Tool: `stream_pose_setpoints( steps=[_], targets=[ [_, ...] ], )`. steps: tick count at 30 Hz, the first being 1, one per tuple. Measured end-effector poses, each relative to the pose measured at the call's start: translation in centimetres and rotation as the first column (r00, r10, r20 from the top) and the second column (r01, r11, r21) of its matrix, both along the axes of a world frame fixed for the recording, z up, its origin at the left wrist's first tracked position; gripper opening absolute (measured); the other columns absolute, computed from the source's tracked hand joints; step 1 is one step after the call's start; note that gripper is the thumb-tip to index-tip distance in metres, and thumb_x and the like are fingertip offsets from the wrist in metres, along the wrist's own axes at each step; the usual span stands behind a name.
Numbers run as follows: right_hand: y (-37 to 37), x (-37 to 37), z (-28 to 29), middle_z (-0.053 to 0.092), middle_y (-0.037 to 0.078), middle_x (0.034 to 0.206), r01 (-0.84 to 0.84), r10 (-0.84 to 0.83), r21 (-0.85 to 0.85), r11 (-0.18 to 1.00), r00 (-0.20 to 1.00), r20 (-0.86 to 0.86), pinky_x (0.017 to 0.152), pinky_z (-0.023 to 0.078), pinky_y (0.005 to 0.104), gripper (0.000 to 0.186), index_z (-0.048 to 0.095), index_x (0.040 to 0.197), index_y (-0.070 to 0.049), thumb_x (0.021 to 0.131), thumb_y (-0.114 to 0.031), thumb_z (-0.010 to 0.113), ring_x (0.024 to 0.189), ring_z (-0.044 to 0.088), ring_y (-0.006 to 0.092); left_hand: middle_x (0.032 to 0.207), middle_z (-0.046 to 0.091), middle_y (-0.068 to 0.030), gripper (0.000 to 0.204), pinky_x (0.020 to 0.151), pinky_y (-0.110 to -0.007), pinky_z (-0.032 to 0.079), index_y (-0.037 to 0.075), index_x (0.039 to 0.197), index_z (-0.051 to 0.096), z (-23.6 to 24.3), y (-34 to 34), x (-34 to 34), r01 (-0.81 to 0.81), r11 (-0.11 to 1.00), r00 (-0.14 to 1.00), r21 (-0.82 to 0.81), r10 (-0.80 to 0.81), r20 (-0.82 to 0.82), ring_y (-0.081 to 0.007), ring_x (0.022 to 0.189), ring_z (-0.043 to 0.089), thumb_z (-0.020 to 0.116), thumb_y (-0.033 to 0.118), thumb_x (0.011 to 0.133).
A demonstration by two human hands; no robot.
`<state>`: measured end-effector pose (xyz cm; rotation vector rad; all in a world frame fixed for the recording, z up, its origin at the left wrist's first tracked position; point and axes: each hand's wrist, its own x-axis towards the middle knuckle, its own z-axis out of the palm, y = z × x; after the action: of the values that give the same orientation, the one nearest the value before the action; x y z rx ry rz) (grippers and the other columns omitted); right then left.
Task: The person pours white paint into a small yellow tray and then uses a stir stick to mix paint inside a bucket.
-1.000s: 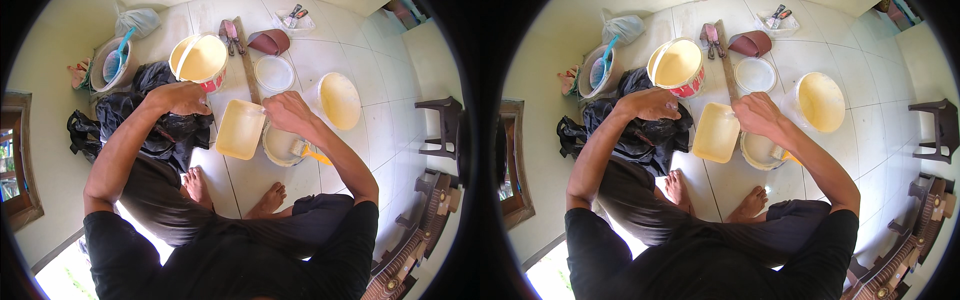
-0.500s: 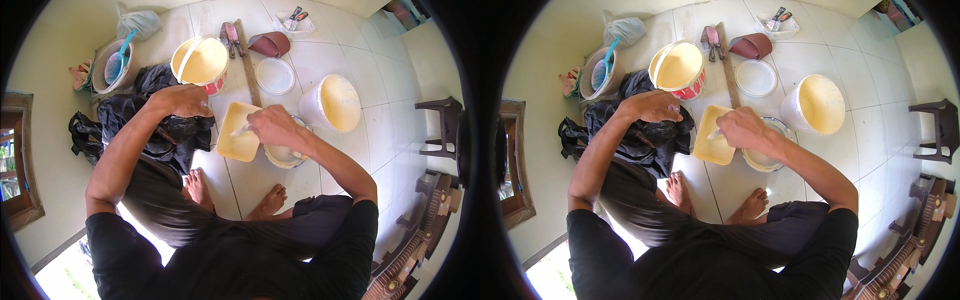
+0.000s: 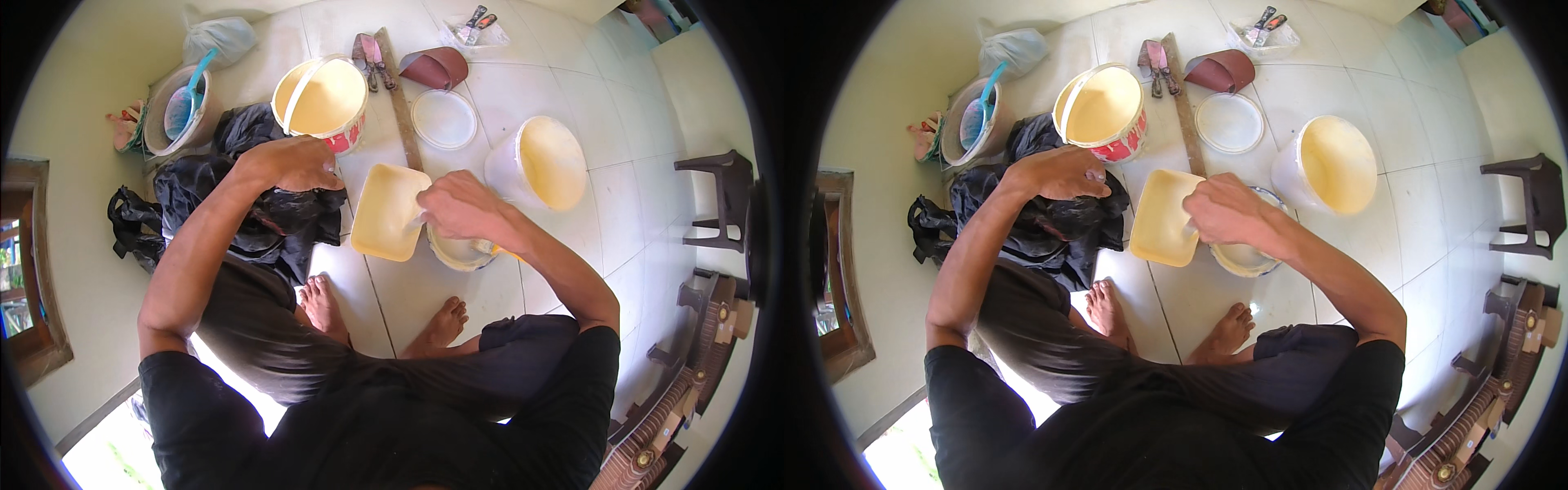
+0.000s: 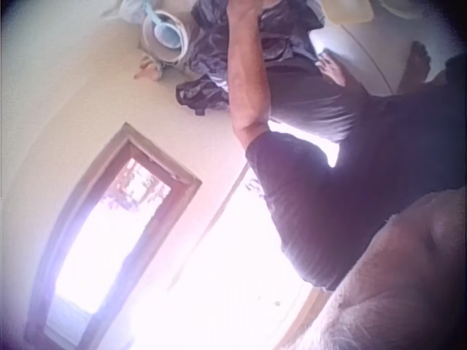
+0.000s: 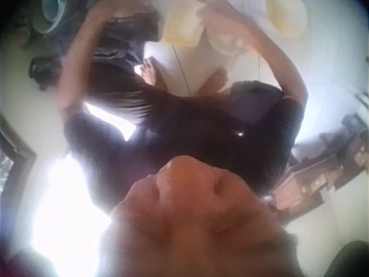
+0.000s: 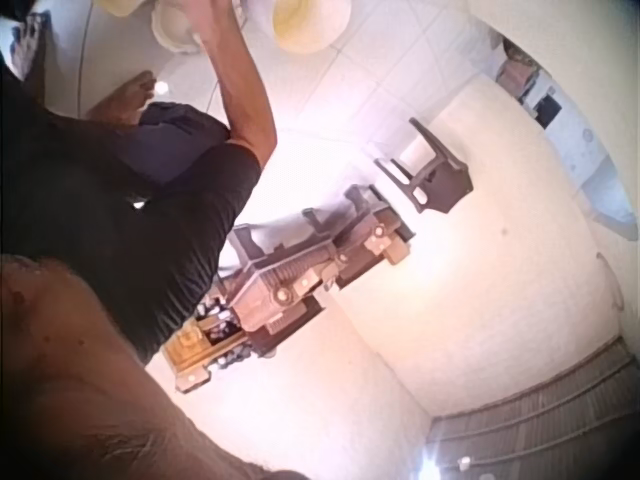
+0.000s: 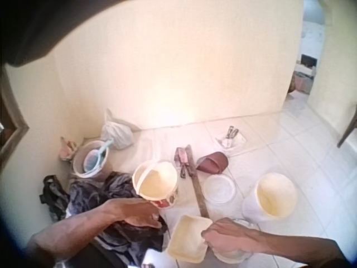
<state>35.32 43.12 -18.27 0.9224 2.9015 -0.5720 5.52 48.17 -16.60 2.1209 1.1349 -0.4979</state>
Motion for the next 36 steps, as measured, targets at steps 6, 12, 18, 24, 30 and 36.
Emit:
stream_pose_setpoints(
  steps=[6, 12, 18, 24, 30, 36],
  targets=[
    [-0.7, -1.7, -2.1, 0.061, 0.020, 0.065, 0.037, -0.036, -0.001, 0.999, 0.989, -0.141, 0.057, 0.047, 0.0486, 0.020, 0.055, 0.066, 0.001, 0.079, -0.010, 0.065, 0.062, 0.061, 0.0414, 0.095, 0.071, -0.0176, 0.041, 0.082, -0.038, 0.052, -0.002, 0.100, 0.070, -0.2, 0.0, 0.1, -0.022, 1.000, 0.999, -0.016, 0.023, 0.022, -0.0304, 0.091, 0.068, 0.064, 0.038, 0.092],
    [2.0, -0.3, -2.1, 0.061, 0.022, 0.064, 0.195, -0.168, 0.145, 0.970, 0.969, -0.181, 0.057, 0.048, 0.0485, 0.011, 0.059, 0.068, 0.002, 0.075, -0.006, 0.064, 0.062, 0.062, 0.0416, 0.093, 0.071, -0.0169, 0.040, 0.081, -0.038, 0.052, -0.002, 0.098, 0.069, -0.4, 0.2, 0.0, -0.012, 1.000, 1.000, -0.024, 0.012, -0.002, -0.0305, 0.090, 0.068, 0.064, 0.037, 0.092],
    [2.0, 1.1, -0.2, 0.059, 0.024, 0.063, 0.155, -0.156, 0.148, 0.977, 0.988, 0.001, 0.055, 0.047, 0.0476, 0.010, 0.060, 0.062, 0.003, 0.067, -0.004, 0.066, 0.061, 0.061, 0.0426, 0.093, 0.071, -0.0169, 0.041, 0.081, -0.038, 0.051, -0.001, 0.099, 0.069, 0.2, 0.0, 0.2, 0.013, 1.000, 1.000, -0.011, -0.013, -0.018, -0.0317, 0.090, 0.068, 0.063, 0.039, 0.092],
    [-0.4, -0.2, -0.3, 0.058, 0.023, 0.060, -0.017, 0.017, 0.006, 1.000, 0.998, -0.065, 0.055, 0.046, 0.0484, 0.017, 0.057, 0.062, 0.002, 0.071, -0.008, 0.066, 0.059, 0.060, 0.0423, 0.093, 0.070, -0.0170, 0.042, 0.081, -0.038, 0.051, -0.001, 0.098, 0.069, -1.0, -0.1, -0.3, -0.012, 1.000, 0.999, 0.006, 0.012, 0.053, -0.0304, 0.090, 0.067, 0.061, 0.040, 0.092],
    [-0.5, -1.9, -1.4, 0.060, 0.023, 0.064, 0.037, -0.040, -0.023, 0.999, 0.988, -0.147, 0.055, 0.046, 0.0493, 0.018, 0.057, 0.063, 0.001, 0.073, -0.009, 0.068, 0.061, 0.061, 0.0422, 0.096, 0.070, -0.0177, 0.044, 0.083, -0.038, 0.051, -0.003, 0.099, 0.069, 0.1, -0.2, 0.2, -0.002, 1.000, 1.000, -0.021, 0.002, 0.023, -0.0303, 0.092, 0.067, 0.062, 0.041, 0.092],
    [1.7, -0.5, -2.2, 0.062, 0.022, 0.066, 0.191, -0.165, 0.108, 0.976, 0.964, -0.210, 0.056, 0.047, 0.0490, 0.016, 0.060, 0.067, 0.002, 0.077, -0.009, 0.067, 0.062, 0.062, 0.0421, 0.095, 0.071, -0.0178, 0.044, 0.082, -0.039, 0.051, -0.003, 0.100, 0.069, -0.6, -0.2, -0.2, 0.013, 1.000, 0.998, 0.012, -0.014, 0.067, -0.0307, 0.091, 0.067, 0.063, 0.040, 0.092]
  ],
)
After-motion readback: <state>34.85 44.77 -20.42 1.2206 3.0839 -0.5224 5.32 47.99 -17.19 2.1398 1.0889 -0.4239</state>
